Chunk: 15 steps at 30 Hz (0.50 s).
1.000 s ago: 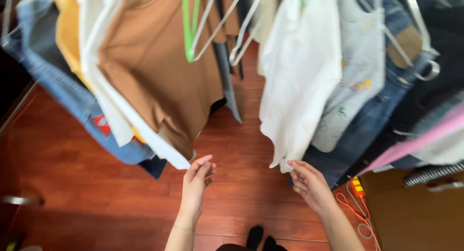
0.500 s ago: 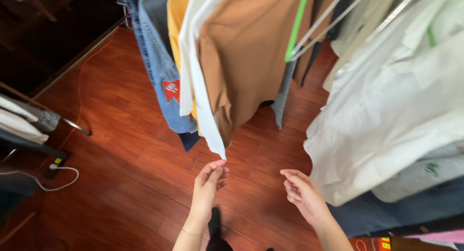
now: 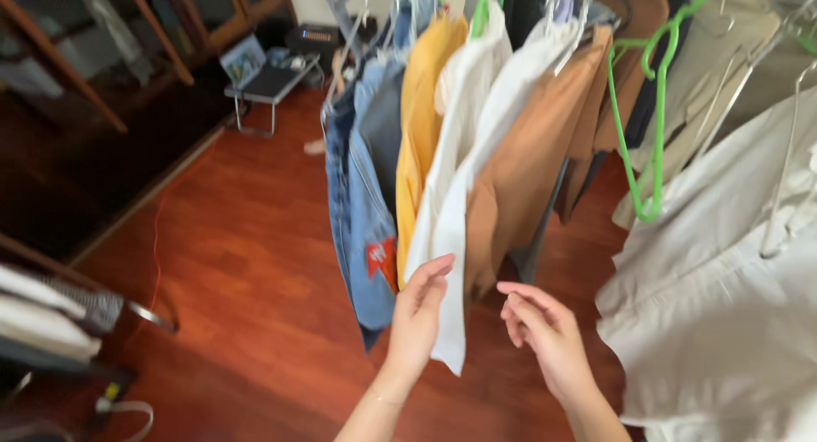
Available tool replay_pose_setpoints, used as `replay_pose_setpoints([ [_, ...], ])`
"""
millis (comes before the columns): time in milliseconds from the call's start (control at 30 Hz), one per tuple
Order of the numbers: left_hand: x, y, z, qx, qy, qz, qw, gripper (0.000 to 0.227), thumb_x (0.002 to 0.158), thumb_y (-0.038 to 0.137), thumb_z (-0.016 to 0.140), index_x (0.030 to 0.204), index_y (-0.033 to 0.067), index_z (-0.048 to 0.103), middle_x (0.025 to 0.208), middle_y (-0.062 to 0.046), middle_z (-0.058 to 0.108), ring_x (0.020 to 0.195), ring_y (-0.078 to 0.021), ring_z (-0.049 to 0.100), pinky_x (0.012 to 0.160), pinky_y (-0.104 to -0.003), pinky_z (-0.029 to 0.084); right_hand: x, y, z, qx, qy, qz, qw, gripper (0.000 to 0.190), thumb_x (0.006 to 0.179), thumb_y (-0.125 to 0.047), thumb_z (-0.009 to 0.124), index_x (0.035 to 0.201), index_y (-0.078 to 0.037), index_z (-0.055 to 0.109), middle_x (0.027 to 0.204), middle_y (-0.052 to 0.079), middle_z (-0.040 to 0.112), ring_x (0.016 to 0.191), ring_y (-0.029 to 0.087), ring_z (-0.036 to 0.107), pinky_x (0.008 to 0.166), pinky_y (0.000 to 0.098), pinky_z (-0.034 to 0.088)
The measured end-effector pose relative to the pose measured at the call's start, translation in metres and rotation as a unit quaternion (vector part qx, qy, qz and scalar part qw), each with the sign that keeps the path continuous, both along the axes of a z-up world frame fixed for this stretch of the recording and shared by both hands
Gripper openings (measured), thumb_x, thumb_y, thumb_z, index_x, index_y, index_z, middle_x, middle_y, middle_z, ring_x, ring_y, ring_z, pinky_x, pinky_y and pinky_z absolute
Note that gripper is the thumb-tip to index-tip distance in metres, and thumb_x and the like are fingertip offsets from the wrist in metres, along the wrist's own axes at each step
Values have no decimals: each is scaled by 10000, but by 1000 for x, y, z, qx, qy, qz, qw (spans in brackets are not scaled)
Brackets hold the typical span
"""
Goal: The person folds a black garment and places it into a clear plastic bag, which they then put into a cardboard box and close. The person then takes a brown t-shirt from a clothing rack and irons it on a wooden surface.
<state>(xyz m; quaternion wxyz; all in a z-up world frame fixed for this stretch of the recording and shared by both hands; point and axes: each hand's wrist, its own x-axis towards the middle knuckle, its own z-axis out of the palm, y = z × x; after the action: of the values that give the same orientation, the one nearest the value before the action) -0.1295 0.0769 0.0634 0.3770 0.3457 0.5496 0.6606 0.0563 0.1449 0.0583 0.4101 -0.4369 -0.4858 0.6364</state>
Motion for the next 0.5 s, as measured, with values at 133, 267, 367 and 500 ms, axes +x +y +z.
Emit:
replay_pose_setpoints([
  [133, -15, 40, 54, 109, 45, -90, 989, 428, 1076, 132, 463, 1463, 101, 641, 1535, -72, 663, 1467, -185, 582, 1255, -329, 411, -49, 27, 45, 78, 0, -66, 995, 392, 1027, -74, 599, 1372, 41, 745, 1053, 204, 753, 873, 247, 675, 739, 350, 571],
  [267, -11, 81, 77, 202, 57, -110, 971, 454, 1088, 74, 493, 1536, 33, 551, 1652, -189, 511, 1560, -307, 450, 1299, -437, 335, -82, 61, 83, 186, -3, -131, 974, 388, 1046, -66, 592, 1414, 7, 691, 1312, 189, 729, 1201, 267, 694, 982, 395, 606],
  [367, -12, 103, 89, 209, 94, -99, 968, 466, 1092, 48, 502, 1554, 4, 536, 1658, -251, 470, 1569, -389, 404, 1290, -510, 317, -95, 100, 95, 249, -36, -185, 950, 388, 1061, -71, 616, 1440, -6, 666, 1393, 198, 694, 1323, 280, 653, 1091, 423, 561],
  [500, -19, 136, 93, 152, 146, -116, 971, 528, 1103, 125, 502, 1606, -31, 463, 1644, -292, 470, 1553, -427, 408, 1273, -526, 325, -105, 161, 110, 271, -52, -241, 930, 453, 1074, -184, 654, 1487, 0, 623, 1393, 216, 689, 1308, 281, 654, 1100, 427, 556],
])
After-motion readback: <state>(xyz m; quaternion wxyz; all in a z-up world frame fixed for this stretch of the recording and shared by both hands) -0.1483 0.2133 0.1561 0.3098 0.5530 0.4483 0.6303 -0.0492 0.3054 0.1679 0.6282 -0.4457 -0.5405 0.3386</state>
